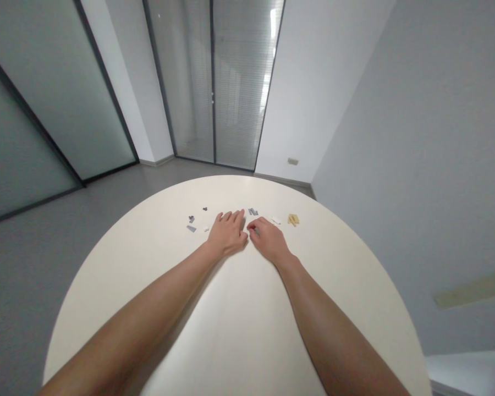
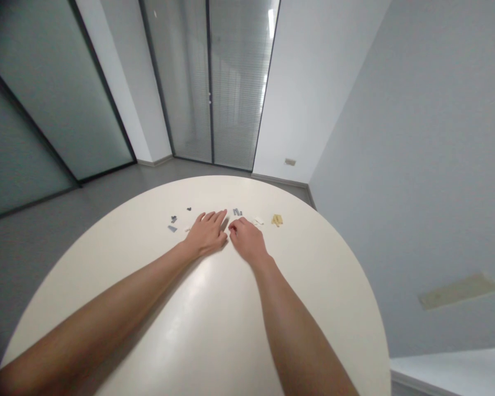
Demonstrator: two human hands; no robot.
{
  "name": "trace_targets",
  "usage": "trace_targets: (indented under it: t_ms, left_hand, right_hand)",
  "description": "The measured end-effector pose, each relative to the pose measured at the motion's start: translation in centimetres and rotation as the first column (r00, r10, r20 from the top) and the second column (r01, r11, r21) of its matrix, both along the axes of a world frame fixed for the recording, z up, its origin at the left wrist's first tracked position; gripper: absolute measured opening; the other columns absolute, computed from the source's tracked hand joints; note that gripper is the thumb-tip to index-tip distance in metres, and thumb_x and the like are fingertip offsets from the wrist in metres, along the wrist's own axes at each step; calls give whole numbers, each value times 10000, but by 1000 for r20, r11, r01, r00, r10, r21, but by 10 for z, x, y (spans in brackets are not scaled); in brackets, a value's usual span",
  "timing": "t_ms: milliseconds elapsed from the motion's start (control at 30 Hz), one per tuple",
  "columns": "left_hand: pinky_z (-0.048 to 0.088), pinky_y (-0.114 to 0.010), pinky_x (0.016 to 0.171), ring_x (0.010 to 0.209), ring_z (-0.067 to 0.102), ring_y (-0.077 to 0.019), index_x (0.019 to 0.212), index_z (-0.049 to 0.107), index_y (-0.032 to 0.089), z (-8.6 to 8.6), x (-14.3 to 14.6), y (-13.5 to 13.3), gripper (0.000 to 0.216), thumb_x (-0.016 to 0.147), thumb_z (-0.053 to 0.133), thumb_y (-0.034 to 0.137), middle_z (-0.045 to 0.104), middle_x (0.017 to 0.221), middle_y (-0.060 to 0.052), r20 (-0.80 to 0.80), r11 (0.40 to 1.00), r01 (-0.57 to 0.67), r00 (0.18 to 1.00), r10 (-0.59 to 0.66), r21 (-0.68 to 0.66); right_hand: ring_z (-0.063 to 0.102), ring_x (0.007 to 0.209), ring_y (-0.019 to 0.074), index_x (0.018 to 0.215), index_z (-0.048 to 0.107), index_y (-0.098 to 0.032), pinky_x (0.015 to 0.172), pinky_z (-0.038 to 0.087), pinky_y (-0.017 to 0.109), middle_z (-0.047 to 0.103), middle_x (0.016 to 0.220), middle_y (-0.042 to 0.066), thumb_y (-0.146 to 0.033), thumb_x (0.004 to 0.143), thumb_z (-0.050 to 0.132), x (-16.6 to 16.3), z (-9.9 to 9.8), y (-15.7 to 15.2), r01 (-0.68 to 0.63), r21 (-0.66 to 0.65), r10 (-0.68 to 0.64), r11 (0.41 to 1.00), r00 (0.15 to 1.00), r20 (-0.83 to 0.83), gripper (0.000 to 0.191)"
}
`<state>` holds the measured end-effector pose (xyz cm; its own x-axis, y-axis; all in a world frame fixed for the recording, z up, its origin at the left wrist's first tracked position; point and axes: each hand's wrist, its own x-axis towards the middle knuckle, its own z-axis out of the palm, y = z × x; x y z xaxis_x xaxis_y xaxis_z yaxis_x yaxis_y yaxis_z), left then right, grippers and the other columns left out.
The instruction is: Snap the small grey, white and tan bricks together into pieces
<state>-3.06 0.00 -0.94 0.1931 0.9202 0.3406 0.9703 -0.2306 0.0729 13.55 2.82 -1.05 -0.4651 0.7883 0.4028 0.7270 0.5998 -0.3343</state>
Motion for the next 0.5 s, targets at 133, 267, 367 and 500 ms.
trace_targets:
  t_ms: [133,267,367,500]
  left_hand:
    - [289,-510,1160,1386,432,-315,1558,308,110,0,1,3,692,916,401,352,427,1562,-145,-39,999,6,999,-7,-43]
    - [256,-520,1184,1465,332,-322,1572,296,145,-5,1,2,689,948,378,427,369,1600,-125,-31,1000,-17,999,16,-23]
    - [219,-523,1199,1473,317,-337,1554,340,138,-7,1,-2,672,973,358,473,375,1591,-155,6,986,-149,989,149,73]
    - [199,-551,1191,1447,345,-392,1499,421,80,-5,-9,-5,676,977,369,508,411,1547,-232,61,921,-375,927,370,105]
  right_hand:
    - [629,974,173,968,683,-213,833,452,284,690,1052,41,-188,940,529,0,1,0,-5,-7,5,1000,1000,-9,158]
    - [630,979,173,971,687,-216,838,456,287,689,1062,44,-206,947,529,0,3,-1,-8,-19,8,1000,1000,-6,160]
    - [631,990,170,985,687,-215,853,457,284,688,1067,42,-209,952,525,-1,5,-2,-13,-30,13,999,1000,-7,166]
    - [634,996,169,991,686,-215,849,456,276,689,1080,38,-177,934,537,-1,8,-5,-2,-56,3,998,1000,9,165]
